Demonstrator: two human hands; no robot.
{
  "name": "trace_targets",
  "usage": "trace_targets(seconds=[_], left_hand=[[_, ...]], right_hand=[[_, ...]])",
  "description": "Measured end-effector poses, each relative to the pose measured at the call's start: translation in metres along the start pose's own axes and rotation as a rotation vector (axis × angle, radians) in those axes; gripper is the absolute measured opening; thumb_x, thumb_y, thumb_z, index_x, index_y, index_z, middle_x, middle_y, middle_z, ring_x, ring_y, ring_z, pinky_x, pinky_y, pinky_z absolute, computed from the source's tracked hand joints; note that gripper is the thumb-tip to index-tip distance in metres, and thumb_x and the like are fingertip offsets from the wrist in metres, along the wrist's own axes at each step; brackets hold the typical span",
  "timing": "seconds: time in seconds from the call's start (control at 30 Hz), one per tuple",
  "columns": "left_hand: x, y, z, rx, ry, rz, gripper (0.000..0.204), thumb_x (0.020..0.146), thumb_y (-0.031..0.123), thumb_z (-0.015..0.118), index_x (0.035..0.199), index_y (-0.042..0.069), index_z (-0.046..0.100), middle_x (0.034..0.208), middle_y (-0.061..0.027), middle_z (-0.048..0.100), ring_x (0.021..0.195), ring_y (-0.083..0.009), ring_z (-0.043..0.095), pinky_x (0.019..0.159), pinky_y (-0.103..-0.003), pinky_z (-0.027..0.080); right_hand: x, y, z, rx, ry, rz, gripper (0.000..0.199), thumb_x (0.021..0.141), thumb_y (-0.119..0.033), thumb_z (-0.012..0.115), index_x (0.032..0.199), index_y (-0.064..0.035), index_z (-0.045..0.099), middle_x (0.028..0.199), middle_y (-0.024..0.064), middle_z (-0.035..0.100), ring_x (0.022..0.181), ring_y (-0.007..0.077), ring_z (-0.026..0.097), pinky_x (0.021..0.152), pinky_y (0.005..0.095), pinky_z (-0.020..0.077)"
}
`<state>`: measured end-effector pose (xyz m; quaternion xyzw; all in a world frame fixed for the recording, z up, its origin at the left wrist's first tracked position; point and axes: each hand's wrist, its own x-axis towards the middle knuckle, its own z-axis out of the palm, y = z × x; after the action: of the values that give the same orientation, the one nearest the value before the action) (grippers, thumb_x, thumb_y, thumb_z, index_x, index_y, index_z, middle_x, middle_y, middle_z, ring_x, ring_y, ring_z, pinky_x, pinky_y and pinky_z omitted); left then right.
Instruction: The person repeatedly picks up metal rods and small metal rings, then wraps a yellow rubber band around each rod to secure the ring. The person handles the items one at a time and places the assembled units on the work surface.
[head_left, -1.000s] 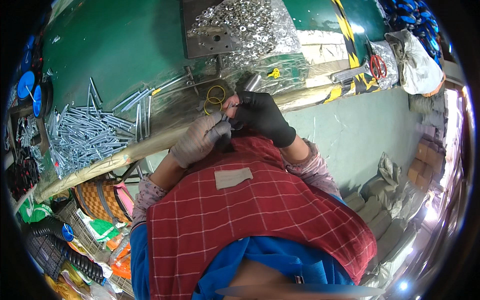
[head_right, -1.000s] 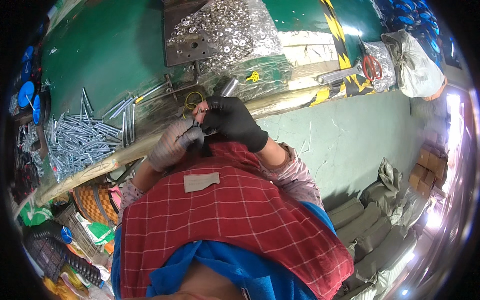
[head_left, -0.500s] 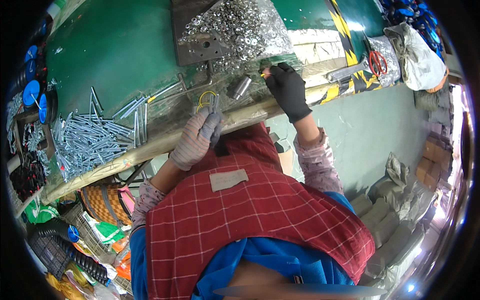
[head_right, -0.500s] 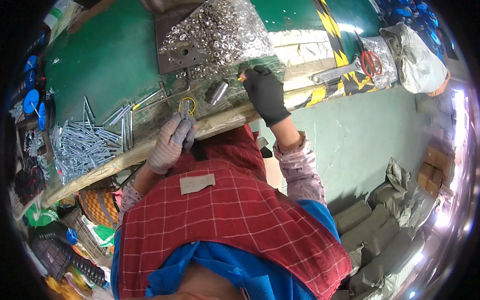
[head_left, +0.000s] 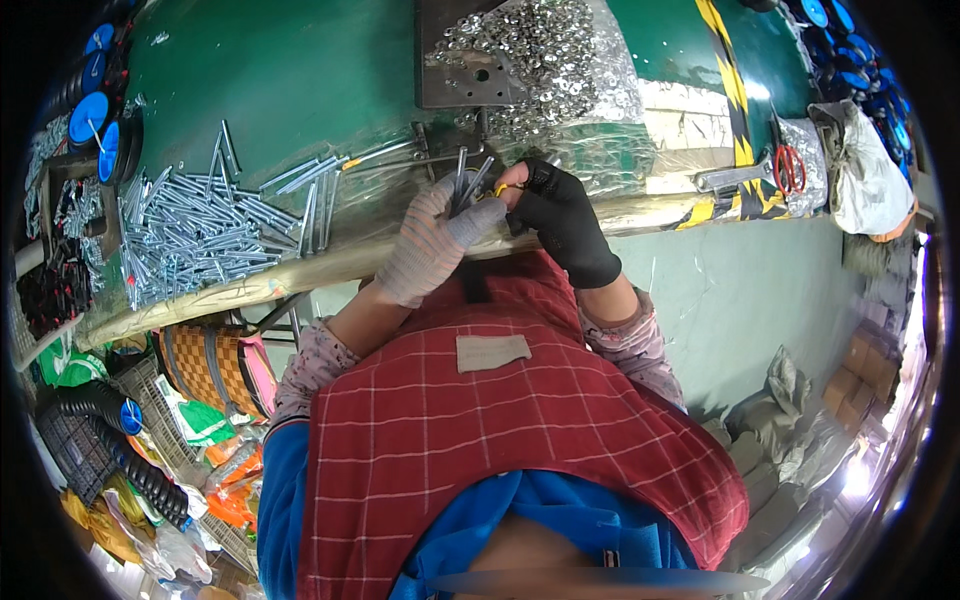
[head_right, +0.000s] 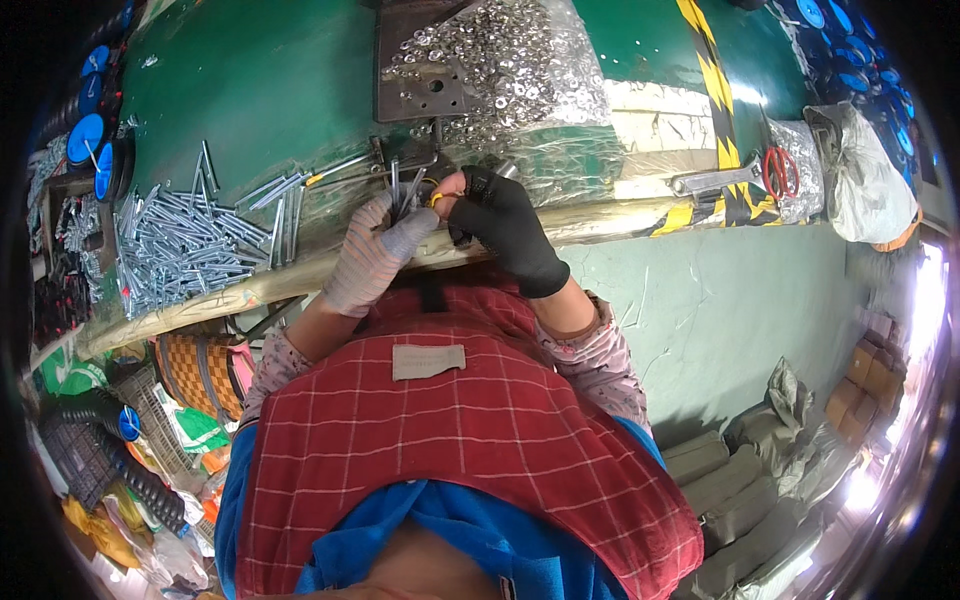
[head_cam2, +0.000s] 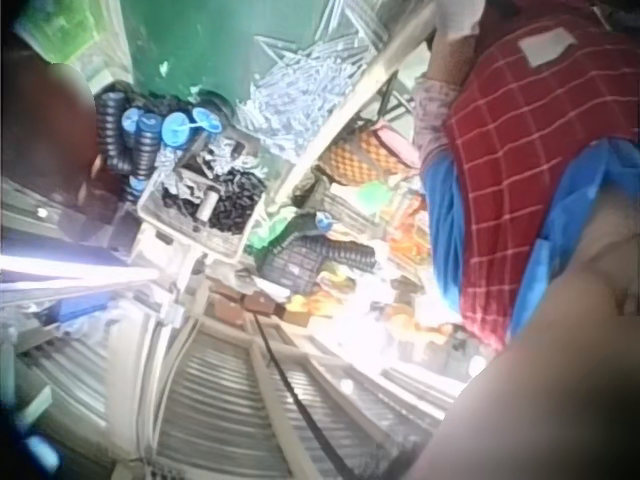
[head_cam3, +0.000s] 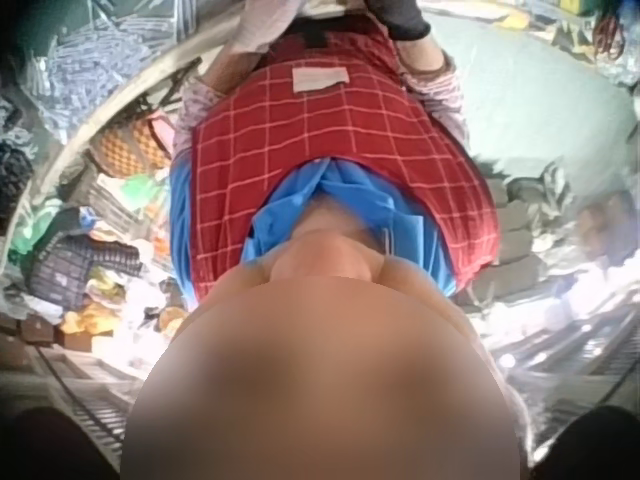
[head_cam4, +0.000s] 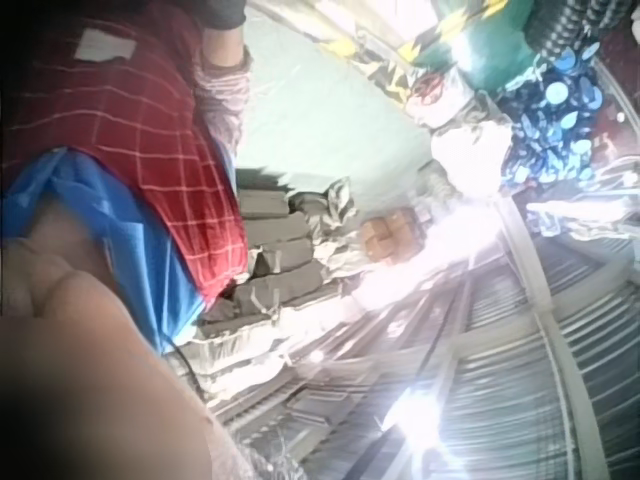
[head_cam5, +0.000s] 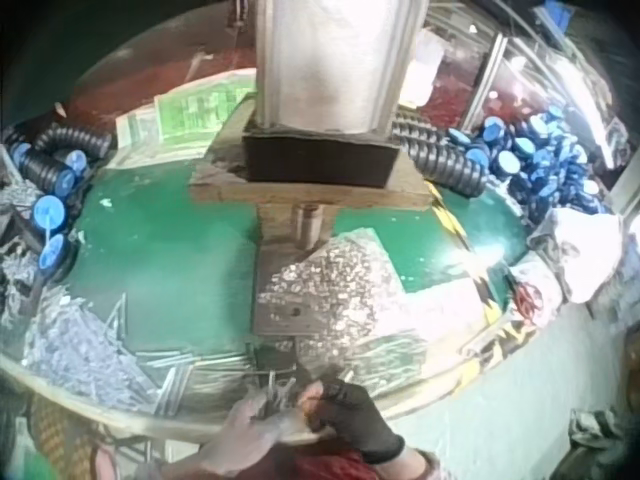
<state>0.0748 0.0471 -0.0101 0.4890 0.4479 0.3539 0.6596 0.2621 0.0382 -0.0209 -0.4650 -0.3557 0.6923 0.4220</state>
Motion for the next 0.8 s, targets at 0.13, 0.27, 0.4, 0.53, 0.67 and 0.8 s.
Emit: trace_targets(seconds=[0.13, 0.27, 0.4, 0.53, 0.67, 0.8], left_hand=[[-0.002, -0.006, -0.010, -0.063, 0.075, -0.067, 0.017, 0.089, 0.019, 0.071, 0.096, 0.003, 0.068, 0.080, 0.0014, 0.063, 0.076, -0.0061, 0.053, 0.072, -0.024, 0.045], [-0.004, -0.010, -0.016, -0.293, 0.048, -0.200, 0.012, 0.089, 0.015, 0.069, 0.097, 0.007, 0.066, 0.072, 0.0044, 0.055, 0.061, -0.0040, 0.045, 0.056, -0.021, 0.037], [-0.003, -0.010, -0.023, -0.690, -0.047, -0.333, 0.011, 0.089, 0.015, 0.065, 0.098, 0.008, 0.063, 0.061, 0.0078, 0.039, 0.047, -0.0049, 0.032, 0.045, -0.022, 0.025], [-0.004, -0.005, -0.033, -0.831, -0.115, -0.444, 0.011, 0.090, 0.016, 0.064, 0.098, 0.008, 0.062, 0.056, 0.0082, 0.029, 0.043, -0.0060, 0.027, 0.044, -0.022, 0.022], [-0.006, -0.008, -0.038, -0.717, -0.163, -0.435, 0.011, 0.091, 0.017, 0.063, 0.097, 0.008, 0.061, 0.058, 0.0080, 0.035, 0.045, -0.0049, 0.029, 0.045, -0.022, 0.022], [-0.011, -0.001, -0.032, -0.492, -0.086, -0.381, 0.014, 0.094, 0.020, 0.062, 0.099, 0.007, 0.062, 0.061, 0.0082, 0.041, 0.050, -0.0035, 0.033, 0.047, -0.021, 0.024]], right_hand=[[0.005, 0.000, 0.007, -0.074, 0.013, -0.008, 0.011, 0.093, -0.012, 0.063, 0.098, -0.0027, 0.064, 0.077, 0.0009, 0.061, 0.067, 0.0082, 0.058, 0.060, 0.0240, 0.0465], [0.004, 0.003, 0.014, 0.170, 0.049, 0.095, 0.013, 0.092, -0.014, 0.064, 0.099, -0.0029, 0.063, 0.078, 0.0007, 0.061, 0.068, 0.0083, 0.057, 0.061, 0.0241, 0.0458], [0.003, 0.000, 0.013, 0.058, -0.082, 0.138, 0.014, 0.092, -0.013, 0.062, 0.101, -0.0026, 0.061, 0.081, 0.0025, 0.061, 0.070, 0.0093, 0.058, 0.062, 0.0244, 0.0456], [0.003, 0.006, 0.002, -0.283, -0.156, -0.008, 0.015, 0.092, -0.012, 0.059, 0.103, -0.0022, 0.060, 0.082, 0.0042, 0.062, 0.072, 0.0102, 0.060, 0.062, 0.0243, 0.0461], [0.003, -0.004, -0.004, 0.140, -0.093, 0.169, 0.014, 0.092, -0.010, 0.057, 0.103, -0.0016, 0.060, 0.084, 0.0053, 0.062, 0.072, 0.0109, 0.059, 0.065, 0.0226, 0.0456], [0.006, 0.019, -0.002, 0.162, -0.190, -0.028, 0.014, 0.093, -0.012, 0.056, 0.101, -0.0015, 0.061, 0.085, 0.0067, 0.063, 0.067, 0.0107, 0.056, 0.061, 0.0220, 0.0444]])
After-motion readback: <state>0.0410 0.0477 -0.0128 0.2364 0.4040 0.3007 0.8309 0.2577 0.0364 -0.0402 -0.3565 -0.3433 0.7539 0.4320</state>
